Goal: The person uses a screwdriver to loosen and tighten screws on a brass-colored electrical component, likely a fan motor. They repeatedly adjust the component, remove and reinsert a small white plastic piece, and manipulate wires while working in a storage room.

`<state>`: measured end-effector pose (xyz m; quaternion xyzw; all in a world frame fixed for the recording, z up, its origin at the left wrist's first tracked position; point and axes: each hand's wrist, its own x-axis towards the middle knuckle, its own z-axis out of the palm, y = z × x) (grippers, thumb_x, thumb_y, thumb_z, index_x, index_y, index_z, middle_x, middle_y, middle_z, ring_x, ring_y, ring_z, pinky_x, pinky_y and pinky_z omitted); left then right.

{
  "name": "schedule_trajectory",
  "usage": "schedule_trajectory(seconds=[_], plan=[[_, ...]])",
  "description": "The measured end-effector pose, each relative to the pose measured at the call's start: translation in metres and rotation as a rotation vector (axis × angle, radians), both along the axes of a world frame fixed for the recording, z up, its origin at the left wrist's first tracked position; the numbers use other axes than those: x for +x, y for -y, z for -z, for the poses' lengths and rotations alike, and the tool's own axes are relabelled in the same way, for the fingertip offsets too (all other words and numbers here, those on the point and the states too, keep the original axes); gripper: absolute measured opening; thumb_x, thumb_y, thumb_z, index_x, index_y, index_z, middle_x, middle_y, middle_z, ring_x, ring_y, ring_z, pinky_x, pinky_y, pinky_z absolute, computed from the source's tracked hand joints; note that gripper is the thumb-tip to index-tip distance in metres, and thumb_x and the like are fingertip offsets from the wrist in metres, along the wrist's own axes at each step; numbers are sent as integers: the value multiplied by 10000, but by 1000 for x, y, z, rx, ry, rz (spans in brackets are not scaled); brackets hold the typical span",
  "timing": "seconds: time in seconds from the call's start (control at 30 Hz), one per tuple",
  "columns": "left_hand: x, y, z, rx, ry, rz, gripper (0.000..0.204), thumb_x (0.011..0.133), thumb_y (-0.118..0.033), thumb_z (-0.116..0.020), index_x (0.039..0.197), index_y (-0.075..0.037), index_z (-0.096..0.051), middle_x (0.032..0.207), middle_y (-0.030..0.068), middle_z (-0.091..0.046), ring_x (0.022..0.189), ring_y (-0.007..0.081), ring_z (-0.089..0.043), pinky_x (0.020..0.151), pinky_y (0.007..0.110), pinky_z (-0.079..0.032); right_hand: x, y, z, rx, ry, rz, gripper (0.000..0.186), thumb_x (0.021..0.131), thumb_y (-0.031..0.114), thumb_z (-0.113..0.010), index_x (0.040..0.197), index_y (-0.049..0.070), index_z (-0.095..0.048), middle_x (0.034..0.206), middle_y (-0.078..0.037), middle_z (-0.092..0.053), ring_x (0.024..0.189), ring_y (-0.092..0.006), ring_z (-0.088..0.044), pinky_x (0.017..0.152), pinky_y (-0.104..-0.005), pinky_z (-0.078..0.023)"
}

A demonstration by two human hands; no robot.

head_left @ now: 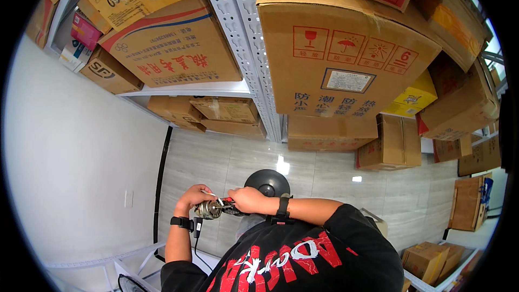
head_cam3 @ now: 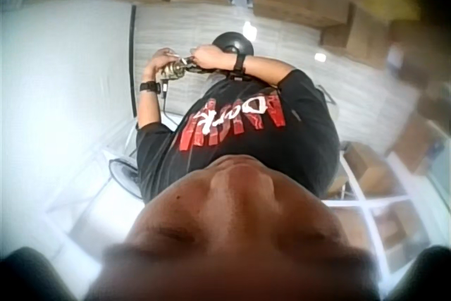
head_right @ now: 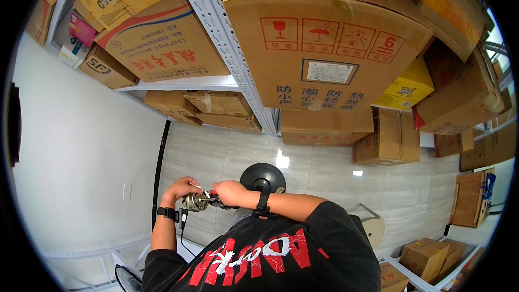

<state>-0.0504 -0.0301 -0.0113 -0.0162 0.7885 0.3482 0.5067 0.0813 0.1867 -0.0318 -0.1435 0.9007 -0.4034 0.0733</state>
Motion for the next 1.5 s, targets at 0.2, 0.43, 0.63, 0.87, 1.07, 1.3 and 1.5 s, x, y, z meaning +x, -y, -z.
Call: schedule_trajectory(seconds=[0.2, 0.43, 0.63, 0.87, 1.07, 1.3, 1.5], plan=[[-1, 1, 1, -15, 0, 5, 442, 721, -251, -844, 1010, -1, -623, 813, 95, -696, 692, 141, -651, 588, 269, -493, 0, -2, -2, 23, -101, -1, 74, 791, 105, -597, 816, 41, -625, 799, -148, -643, 743, -364, -653, 646, -475, -523], [0, -1, -7, -65, 26, -1, 490, 720, -254, -843, 1066, 5, -611, 839, 97, -687, 724, 144, -652, 608, 269, -499, -4, -4, 3, -36, -144, -26, 79, 802, 101, -594, 842, 67, -652, 826, -133, -637, 801, -353, -645, 699, -460, -521], [-1, -4, -5, -32, -74, 128, 474, 713, -243, -828, 1064, 0, -622, 839, 90, -677, 725, 159, -639, 631, 288, -506, 0, -2, 5, -44, -125, 7, 83, 819, 110, -598, 859, 56, -645, 848, -139, -628, 824, -354, -630, 710, -467, -515], [-7, 1, 12, 29, -164, 269, 395, 679, -194, -782, 1009, -15, -660, 907, 59, -650, 820, 164, -613, 729, 305, -506, 2, -3, 8, -63, -143, 24, 79, 823, 114, -607, 848, 44, -633, 841, -141, -622, 818, -356, -627, 706, -470, -513], [-7, -1, 11, 57, -246, 333, 388, 661, -179, -775, 994, -14, -665, 921, 53, -653, 832, 178, -615, 764, 311, -508, 6, -3, 1, -46, -157, 63, 82, 814, 110, -614, 829, 30, -620, 825, -144, -615, 801, -353, -623, 702, -466, -513], [-2, -5, 9, 58, -284, 331, 365, 653, -166, -768, 980, -37, -670, 928, 48, -666, 827, 184, -635, 757, 317, -517, 9, -4, 12, -4, -177, 26, 125, 771, 75, -618, 880, 21, -590, 837, -152, -612, 805, -351, -625, 699, -449, -517], [-1, 2, 16, 56, -319, 327, 350, 650, -165, -759, 964, -39, -668, 914, 51, -679, 808, 184, -648, 742, 321, -524, 9, -4, 0, -7, -110, 0, 128, 786, 108, -611, 881, 27, -584, 782, -161, -645, 734, -367, -656, 642, -473, -519]])
